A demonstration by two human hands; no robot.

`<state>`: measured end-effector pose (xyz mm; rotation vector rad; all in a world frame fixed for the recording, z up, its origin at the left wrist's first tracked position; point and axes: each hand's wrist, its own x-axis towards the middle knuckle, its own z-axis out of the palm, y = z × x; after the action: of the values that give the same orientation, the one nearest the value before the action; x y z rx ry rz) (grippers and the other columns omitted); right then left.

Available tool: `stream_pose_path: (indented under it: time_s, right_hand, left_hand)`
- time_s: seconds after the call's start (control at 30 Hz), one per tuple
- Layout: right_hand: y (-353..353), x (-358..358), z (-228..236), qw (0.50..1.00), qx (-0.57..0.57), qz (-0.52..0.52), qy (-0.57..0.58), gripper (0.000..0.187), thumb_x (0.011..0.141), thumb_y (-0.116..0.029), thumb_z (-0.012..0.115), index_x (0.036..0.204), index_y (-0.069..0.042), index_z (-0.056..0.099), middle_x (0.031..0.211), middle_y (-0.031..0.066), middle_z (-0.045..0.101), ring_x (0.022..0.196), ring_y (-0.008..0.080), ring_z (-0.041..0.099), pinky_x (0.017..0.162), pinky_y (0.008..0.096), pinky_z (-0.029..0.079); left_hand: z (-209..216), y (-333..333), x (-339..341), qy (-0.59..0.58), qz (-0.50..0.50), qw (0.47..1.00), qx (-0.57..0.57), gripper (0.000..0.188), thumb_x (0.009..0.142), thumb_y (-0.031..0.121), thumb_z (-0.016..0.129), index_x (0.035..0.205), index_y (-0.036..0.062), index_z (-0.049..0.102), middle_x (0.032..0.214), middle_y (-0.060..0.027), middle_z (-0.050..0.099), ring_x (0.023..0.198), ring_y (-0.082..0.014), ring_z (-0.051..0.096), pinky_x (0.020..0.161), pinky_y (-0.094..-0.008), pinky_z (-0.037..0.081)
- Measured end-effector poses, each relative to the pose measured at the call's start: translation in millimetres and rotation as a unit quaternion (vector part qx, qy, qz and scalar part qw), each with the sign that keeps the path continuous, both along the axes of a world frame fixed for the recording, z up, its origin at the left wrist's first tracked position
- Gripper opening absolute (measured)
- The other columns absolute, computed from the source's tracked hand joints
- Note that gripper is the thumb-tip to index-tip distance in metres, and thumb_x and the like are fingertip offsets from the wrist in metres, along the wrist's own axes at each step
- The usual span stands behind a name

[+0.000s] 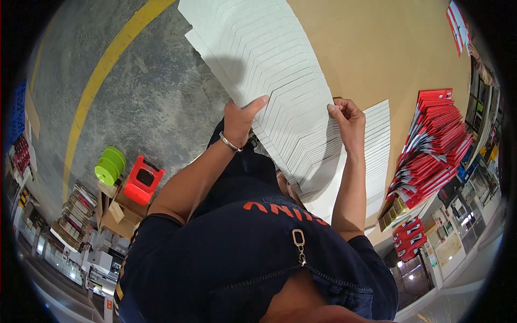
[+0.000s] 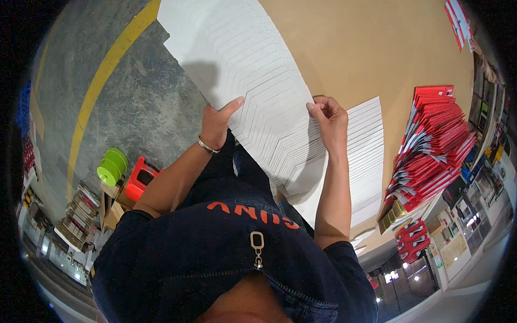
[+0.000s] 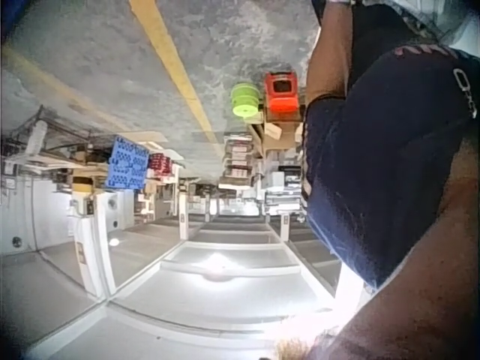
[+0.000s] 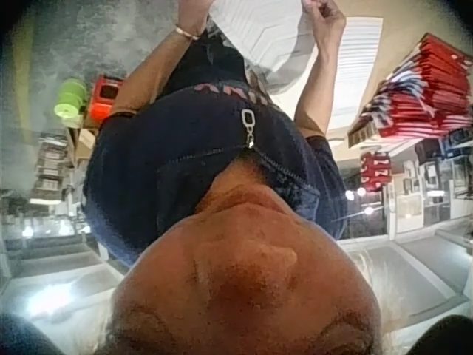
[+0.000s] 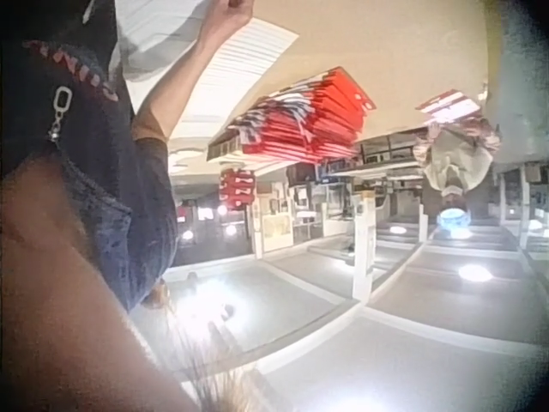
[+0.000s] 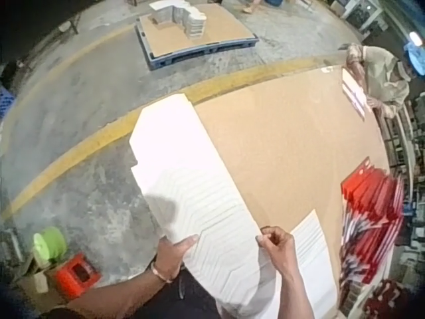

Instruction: Picking up, sorting, and arranging flat cardboard packaging materials on a workspace table.

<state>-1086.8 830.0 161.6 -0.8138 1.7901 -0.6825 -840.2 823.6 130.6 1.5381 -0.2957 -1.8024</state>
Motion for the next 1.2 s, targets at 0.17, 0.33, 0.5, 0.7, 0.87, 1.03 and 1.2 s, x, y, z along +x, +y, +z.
stream_pose_path:
  time_s: [0.17,0.33,0.5,0.7,0.87,1.03,1.2]
  right_hand:
    - [-0.4,-4.4,-6.1,0.999,0.017,0.002,-0.042,0.014,0.08,-0.007,0.068,0.089,0.0,0.061,0.068,-0.0034,0.054,0.063,0.0047,0.047,0.06,0.0189,0.04]
    - [2.5,-11.0,-10.6,0.999,0.022,0.014,-0.044,0.014,0.08,-0.009,0.069,0.089,-0.001,0.061,0.07,-0.0047,0.055,0.064,0.003,0.047,0.059,0.0175,0.039]
    - [3.8,-10.5,-10.6,0.999,0.024,0.022,-0.036,0.013,0.081,-0.009,0.069,0.089,-0.002,0.061,0.071,-0.0052,0.055,0.064,0.0022,0.047,0.059,0.017,0.039]
    - [2.8,-2.9,-9.2,0.997,0.031,-0.05,-0.046,0.011,0.08,-0.007,0.069,0.087,-0.003,0.062,0.069,-0.0059,0.055,0.061,0.0014,0.046,0.056,0.0171,0.037]
    - [4.7,-7.5,-13.4,0.997,0.016,-0.024,-0.068,0.01,0.081,-0.01,0.069,0.087,-0.005,0.062,0.071,-0.0085,0.055,0.061,-0.0005,0.044,0.055,0.0156,0.033]
    - [8.6,-8.8,-14.2,0.997,0.008,-0.028,-0.075,0.01,0.081,-0.01,0.069,0.087,-0.006,0.062,0.071,-0.0089,0.055,0.062,-0.0008,0.044,0.055,0.0152,0.033]
    - [10.2,-9.4,-13.6,0.997,0.018,-0.024,-0.065,0.011,0.081,-0.01,0.069,0.089,-0.005,0.062,0.073,-0.0081,0.056,0.064,-0.0005,0.046,0.057,0.0147,0.034]
  left_hand:
    - [-1.0,-0.8,-1.6,-0.047,-0.015,0.999,-0.006,0.048,0.072,0.016,0.074,0.109,-0.007,0.054,0.102,-0.0113,0.06,0.088,-0.0178,0.059,0.077,-0.0305,0.048]
    - [-3.2,-0.6,-2.3,-0.047,-0.008,0.999,-0.01,0.047,0.071,0.015,0.073,0.109,-0.007,0.054,0.1,-0.0117,0.06,0.087,-0.0182,0.059,0.076,-0.0303,0.048]
    - [-7.0,0.6,-3.3,-0.035,0.014,0.999,-0.022,0.047,0.072,0.014,0.073,0.109,-0.0064,0.053,0.101,-0.0107,0.06,0.088,-0.0171,0.058,0.077,-0.0303,0.048]
    - [-12.2,3.6,-0.9,0.018,0.025,0.999,-0.018,0.042,0.075,0.014,0.072,0.109,-0.0039,0.055,0.102,-0.0074,0.06,0.089,-0.0149,0.057,0.078,-0.0295,0.047]
    - [-15.3,5.0,-0.2,0.036,0.035,0.999,-0.006,0.039,0.077,0.014,0.071,0.109,-0.0026,0.056,0.101,-0.0064,0.061,0.09,-0.0136,0.057,0.079,-0.0286,0.046]
    - [-12.7,3.9,-2.5,0.045,0.058,0.997,0.0,0.037,0.078,0.013,0.07,0.109,-0.0021,0.056,0.101,-0.0057,0.06,0.09,-0.0132,0.056,0.081,-0.0276,0.044]
    - [-19.4,7.0,0.6,0.062,0.052,0.997,0.003,0.042,0.077,0.012,0.071,0.113,-0.0013,0.054,0.104,-0.0053,0.059,0.091,-0.0137,0.056,0.081,-0.0277,0.044]
